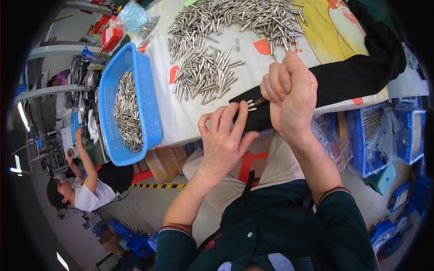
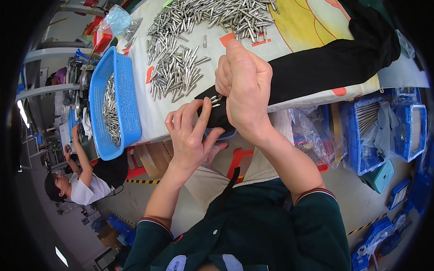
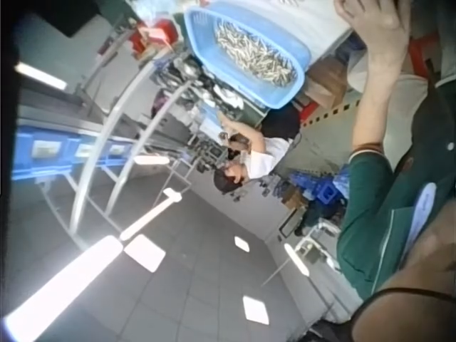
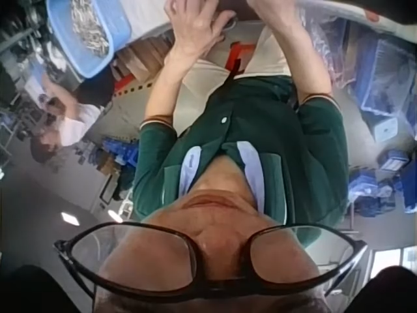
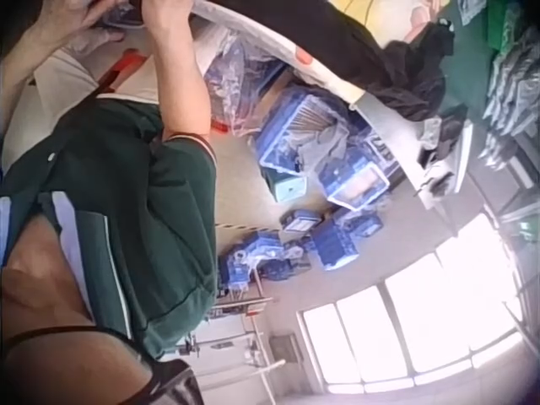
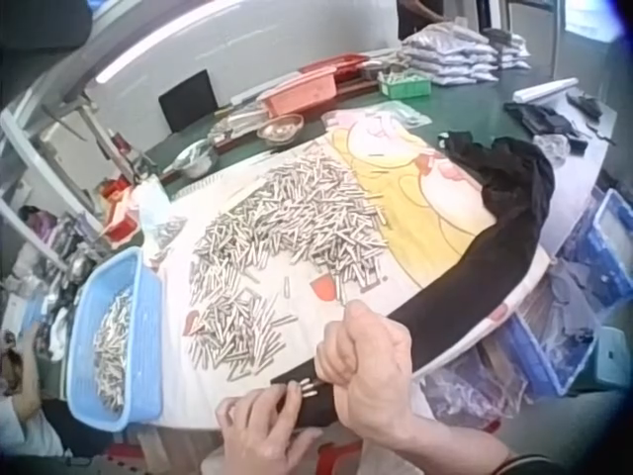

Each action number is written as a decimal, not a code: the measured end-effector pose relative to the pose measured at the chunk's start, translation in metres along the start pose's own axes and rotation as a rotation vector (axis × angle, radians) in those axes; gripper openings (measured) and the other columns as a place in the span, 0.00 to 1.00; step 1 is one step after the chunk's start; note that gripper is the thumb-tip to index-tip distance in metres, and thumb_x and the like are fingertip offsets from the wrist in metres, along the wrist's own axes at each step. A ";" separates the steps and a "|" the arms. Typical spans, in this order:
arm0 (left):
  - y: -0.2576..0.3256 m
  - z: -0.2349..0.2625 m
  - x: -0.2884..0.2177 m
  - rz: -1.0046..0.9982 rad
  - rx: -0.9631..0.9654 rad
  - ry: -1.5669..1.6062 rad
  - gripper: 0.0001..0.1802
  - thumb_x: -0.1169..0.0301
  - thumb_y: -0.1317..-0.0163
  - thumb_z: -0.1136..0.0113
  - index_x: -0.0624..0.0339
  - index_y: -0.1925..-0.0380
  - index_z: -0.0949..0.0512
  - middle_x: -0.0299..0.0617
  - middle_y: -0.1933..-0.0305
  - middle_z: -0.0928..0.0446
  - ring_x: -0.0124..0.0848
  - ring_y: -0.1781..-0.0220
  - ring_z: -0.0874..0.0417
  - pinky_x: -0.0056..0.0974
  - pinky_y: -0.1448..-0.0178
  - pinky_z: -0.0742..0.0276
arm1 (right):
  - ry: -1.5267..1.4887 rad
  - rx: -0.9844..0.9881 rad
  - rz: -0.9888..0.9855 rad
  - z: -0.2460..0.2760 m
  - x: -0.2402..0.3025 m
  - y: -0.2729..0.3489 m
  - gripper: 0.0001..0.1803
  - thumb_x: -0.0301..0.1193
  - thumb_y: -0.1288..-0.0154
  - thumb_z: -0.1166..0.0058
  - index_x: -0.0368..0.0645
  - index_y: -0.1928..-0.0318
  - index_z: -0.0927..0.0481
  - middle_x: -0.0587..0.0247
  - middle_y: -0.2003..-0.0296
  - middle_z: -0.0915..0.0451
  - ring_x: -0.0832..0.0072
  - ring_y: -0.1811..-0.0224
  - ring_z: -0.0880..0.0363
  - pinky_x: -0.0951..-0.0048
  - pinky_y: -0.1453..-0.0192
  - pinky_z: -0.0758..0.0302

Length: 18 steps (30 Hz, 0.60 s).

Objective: Inspecting and sorting small metal pins on a workbench.

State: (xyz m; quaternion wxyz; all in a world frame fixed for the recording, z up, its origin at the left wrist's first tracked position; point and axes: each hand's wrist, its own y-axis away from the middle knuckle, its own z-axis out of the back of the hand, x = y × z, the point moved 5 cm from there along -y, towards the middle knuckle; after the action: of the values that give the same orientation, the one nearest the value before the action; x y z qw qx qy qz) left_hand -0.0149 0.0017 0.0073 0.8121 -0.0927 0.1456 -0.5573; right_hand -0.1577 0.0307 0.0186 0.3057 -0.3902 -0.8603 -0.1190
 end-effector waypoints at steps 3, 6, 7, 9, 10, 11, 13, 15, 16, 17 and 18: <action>0.000 -0.001 0.000 -0.001 -0.010 0.005 0.32 0.55 0.51 0.38 0.62 0.48 0.28 0.41 0.50 0.30 0.35 0.48 0.32 0.45 0.45 0.45 | 0.004 0.022 0.006 -0.002 -0.001 0.000 0.24 0.34 0.29 0.61 0.46 0.85 0.44 0.76 0.88 0.46 0.87 0.87 0.53 0.79 0.83 0.54; -0.001 0.000 0.000 -0.007 -0.020 0.002 0.32 0.55 0.52 0.38 0.61 0.48 0.28 0.40 0.50 0.30 0.35 0.48 0.32 0.45 0.45 0.45 | 0.219 0.061 0.089 -0.012 0.001 0.007 0.23 0.32 0.29 0.64 0.44 0.85 0.44 0.73 0.89 0.46 0.85 0.87 0.55 0.77 0.82 0.54; -0.001 0.000 0.000 -0.014 -0.029 -0.001 0.32 0.55 0.52 0.38 0.61 0.48 0.28 0.40 0.50 0.30 0.35 0.48 0.31 0.45 0.45 0.46 | 0.278 0.099 0.135 -0.015 0.001 0.010 0.22 0.31 0.29 0.64 0.43 0.84 0.44 0.73 0.88 0.46 0.85 0.87 0.55 0.77 0.82 0.54; -0.001 0.002 0.000 -0.019 -0.036 -0.004 0.32 0.55 0.52 0.38 0.61 0.48 0.28 0.40 0.50 0.30 0.34 0.48 0.31 0.44 0.44 0.46 | 0.397 0.147 0.176 -0.021 -0.001 0.014 0.21 0.31 0.29 0.63 0.42 0.82 0.43 0.75 0.86 0.46 0.86 0.84 0.52 0.78 0.81 0.52; 0.000 0.002 0.000 -0.026 -0.042 -0.009 0.32 0.55 0.52 0.37 0.61 0.48 0.28 0.39 0.49 0.30 0.34 0.48 0.31 0.44 0.44 0.46 | 0.447 0.157 0.170 -0.026 -0.002 0.015 0.21 0.31 0.29 0.63 0.41 0.82 0.43 0.75 0.86 0.46 0.86 0.84 0.52 0.78 0.81 0.52; 0.000 0.003 0.001 -0.038 -0.052 -0.013 0.33 0.55 0.52 0.37 0.61 0.47 0.28 0.39 0.49 0.30 0.34 0.48 0.31 0.44 0.44 0.46 | 0.487 0.172 0.187 -0.028 -0.001 0.014 0.21 0.32 0.28 0.63 0.41 0.81 0.42 0.75 0.85 0.45 0.87 0.83 0.51 0.79 0.80 0.52; -0.002 0.005 0.000 -0.035 -0.046 0.000 0.31 0.57 0.52 0.37 0.60 0.48 0.27 0.39 0.50 0.30 0.34 0.49 0.31 0.44 0.44 0.46 | 0.485 0.153 0.183 -0.028 -0.002 0.014 0.21 0.32 0.28 0.63 0.41 0.82 0.43 0.75 0.86 0.46 0.87 0.83 0.51 0.79 0.80 0.52; -0.006 0.006 0.001 -0.034 -0.044 0.033 0.27 0.63 0.53 0.36 0.60 0.51 0.25 0.39 0.53 0.29 0.34 0.51 0.30 0.43 0.45 0.45 | 0.400 0.114 0.131 -0.019 -0.005 0.009 0.22 0.32 0.29 0.62 0.43 0.83 0.44 0.75 0.87 0.46 0.86 0.85 0.53 0.78 0.81 0.53; -0.011 0.005 0.002 -0.035 -0.049 0.049 0.24 0.66 0.53 0.35 0.61 0.53 0.24 0.38 0.55 0.29 0.33 0.52 0.29 0.43 0.46 0.44 | 0.315 0.098 0.085 -0.011 -0.005 0.003 0.23 0.33 0.29 0.62 0.44 0.83 0.45 0.75 0.87 0.47 0.86 0.86 0.54 0.77 0.82 0.54; -0.016 0.008 0.002 -0.014 -0.121 0.073 0.17 0.72 0.53 0.35 0.60 0.60 0.21 0.37 0.61 0.27 0.33 0.57 0.27 0.41 0.47 0.43 | 0.201 0.062 0.048 -0.008 -0.003 0.000 0.24 0.33 0.29 0.63 0.45 0.85 0.46 0.74 0.89 0.48 0.85 0.88 0.56 0.77 0.82 0.55; -0.019 0.008 0.002 -0.020 -0.118 0.066 0.17 0.72 0.53 0.35 0.60 0.60 0.21 0.37 0.61 0.27 0.33 0.57 0.27 0.41 0.47 0.43 | 0.121 0.052 0.032 -0.002 0.000 0.001 0.24 0.34 0.28 0.64 0.45 0.85 0.46 0.74 0.89 0.48 0.85 0.88 0.56 0.77 0.82 0.55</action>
State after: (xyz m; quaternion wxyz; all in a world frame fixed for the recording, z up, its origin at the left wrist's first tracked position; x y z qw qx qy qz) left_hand -0.0280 -0.0074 0.0210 0.7944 -0.1235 0.2042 -0.5585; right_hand -0.1559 0.0304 0.0199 0.3690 -0.3881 -0.8367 -0.1150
